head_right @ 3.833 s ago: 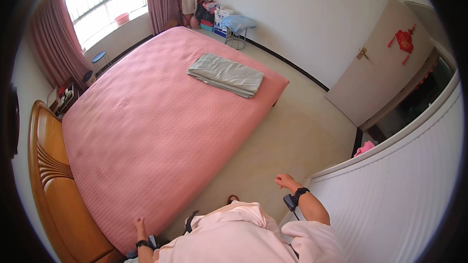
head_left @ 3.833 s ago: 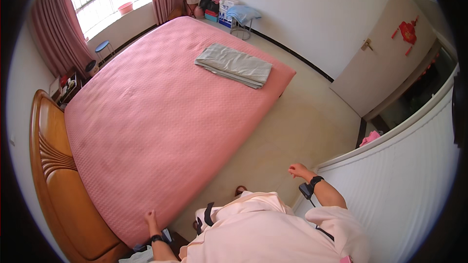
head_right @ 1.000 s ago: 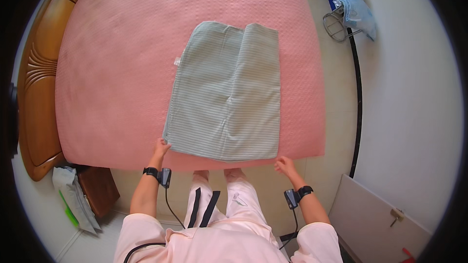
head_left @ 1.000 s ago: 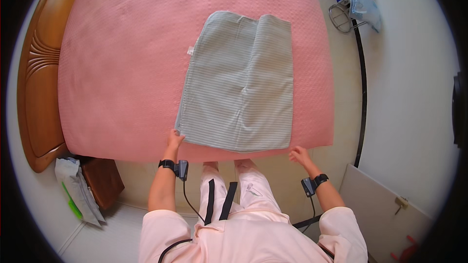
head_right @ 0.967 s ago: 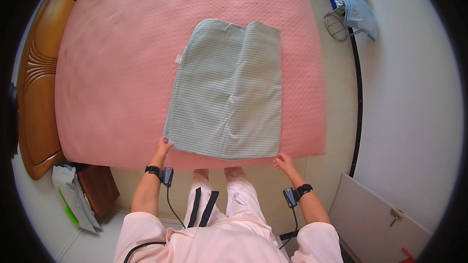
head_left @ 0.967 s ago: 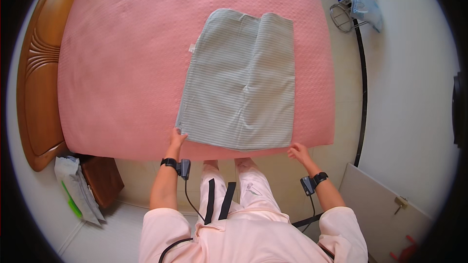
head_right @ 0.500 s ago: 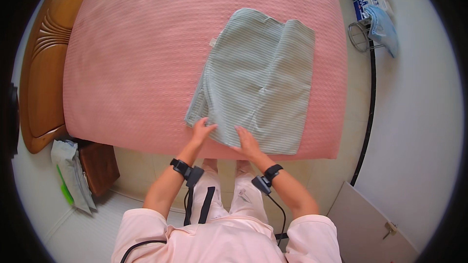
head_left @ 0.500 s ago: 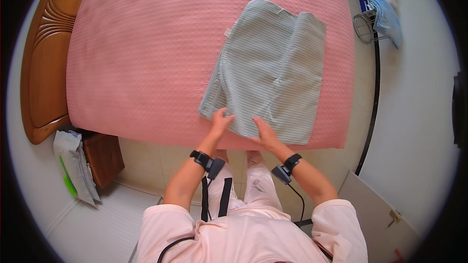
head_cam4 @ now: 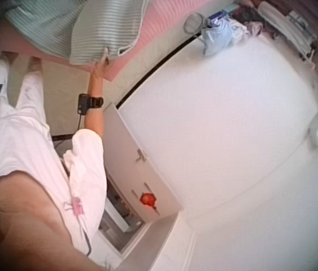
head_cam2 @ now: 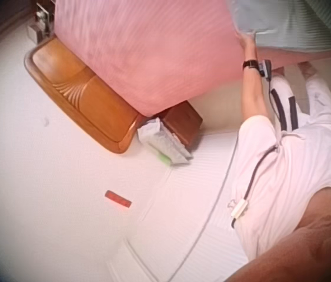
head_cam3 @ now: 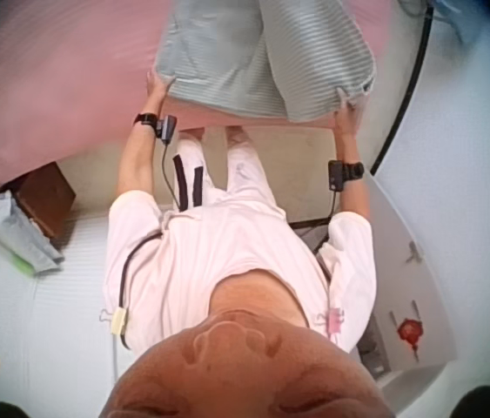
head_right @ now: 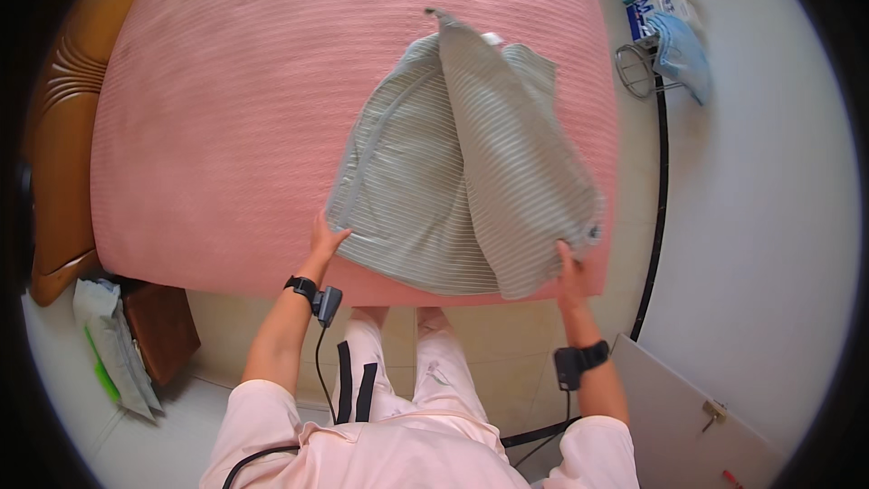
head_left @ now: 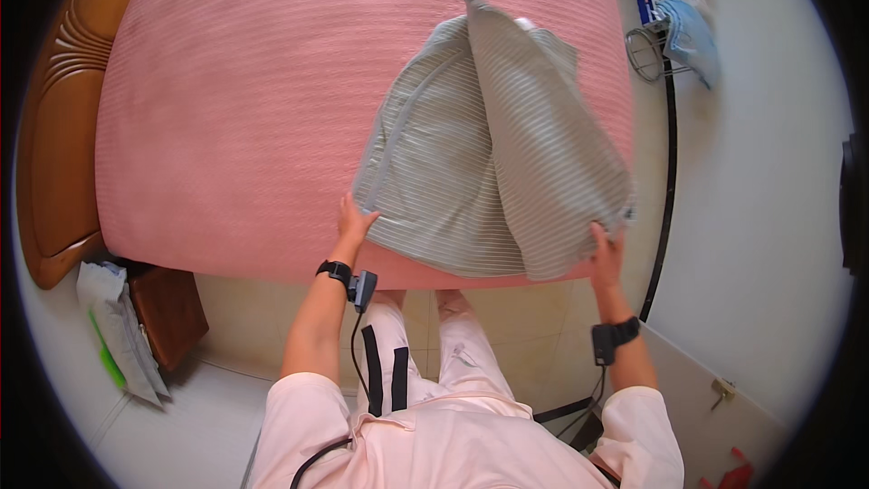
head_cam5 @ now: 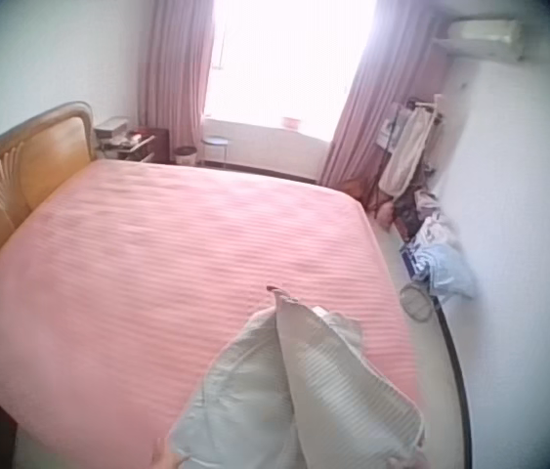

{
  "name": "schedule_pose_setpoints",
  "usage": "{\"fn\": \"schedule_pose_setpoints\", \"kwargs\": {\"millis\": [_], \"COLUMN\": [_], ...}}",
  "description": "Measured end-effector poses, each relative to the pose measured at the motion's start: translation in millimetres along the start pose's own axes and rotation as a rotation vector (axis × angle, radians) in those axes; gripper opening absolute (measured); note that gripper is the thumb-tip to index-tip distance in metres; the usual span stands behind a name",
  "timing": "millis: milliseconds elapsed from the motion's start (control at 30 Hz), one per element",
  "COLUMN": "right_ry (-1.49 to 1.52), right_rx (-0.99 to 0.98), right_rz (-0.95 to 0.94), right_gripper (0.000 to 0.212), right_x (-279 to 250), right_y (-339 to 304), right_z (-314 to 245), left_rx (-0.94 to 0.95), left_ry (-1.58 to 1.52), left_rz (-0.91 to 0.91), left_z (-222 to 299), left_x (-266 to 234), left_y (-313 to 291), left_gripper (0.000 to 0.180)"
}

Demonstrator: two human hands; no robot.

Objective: The person brushes a pink bedsheet with a green brush, then unfolds and spreads a striped sheet over the bed. The person smooths the sheet and adjusts the edges to cover the mattress.

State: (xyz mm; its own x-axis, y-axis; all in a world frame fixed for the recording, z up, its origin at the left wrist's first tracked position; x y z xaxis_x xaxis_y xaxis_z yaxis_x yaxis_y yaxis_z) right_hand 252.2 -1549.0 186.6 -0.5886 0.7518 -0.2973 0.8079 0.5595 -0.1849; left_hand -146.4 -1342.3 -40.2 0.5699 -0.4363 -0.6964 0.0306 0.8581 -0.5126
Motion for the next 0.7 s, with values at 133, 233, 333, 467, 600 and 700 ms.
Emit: {"fn": "schedule_pose_setpoints", "kwargs": {"millis": [133,233,333,467,600,700], "right_ry": [0.218,0.152,0.197,0.271,0.298,0.319], "right_rx": [-0.036,-0.051,-0.089,0.078,0.191,0.233], "right_rz": [0.213,0.416,0.529,0.756,0.693,0.676], "right_gripper": [0.03,0.03,0.03,0.036,0.037,0.035], "right_x": [-110,-210,-292,-358,-369,-352], "right_y": [14,16,7,-1,-3,1], "right_z": [-52,-69,-50,17,74,87], "left_rx": [-0.002,-0.053,-0.014,-0.096,-0.214,-0.225], "left_ry": [0.087,0.161,0.157,0.127,0.159,0.187], "left_rz": [0.061,0.155,0.176,-0.072,-0.246,-0.27], "left_z": [-5,12,22,11,-7,-9], "left_x": [7,6,2,2,3,-1], "left_y": [-1,-4,-9,-4,19,25], "left_gripper": [0.075,0.072,0.067,0.059,0.051,0.046]}}
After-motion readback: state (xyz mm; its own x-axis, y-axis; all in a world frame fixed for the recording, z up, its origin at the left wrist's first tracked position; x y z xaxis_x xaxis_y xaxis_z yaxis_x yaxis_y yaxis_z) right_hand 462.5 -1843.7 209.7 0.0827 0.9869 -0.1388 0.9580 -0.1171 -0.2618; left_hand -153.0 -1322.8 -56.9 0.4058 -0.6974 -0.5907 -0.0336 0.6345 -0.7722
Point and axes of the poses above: each hand's wrist, its own y-axis towards the middle knuckle, its own x-axis out of the palm, z = x × y, the point moved 1 cm from there along y, towards the middle knuckle, and after that the axes turned 6 degrees about -x, right-handed, at the moved point
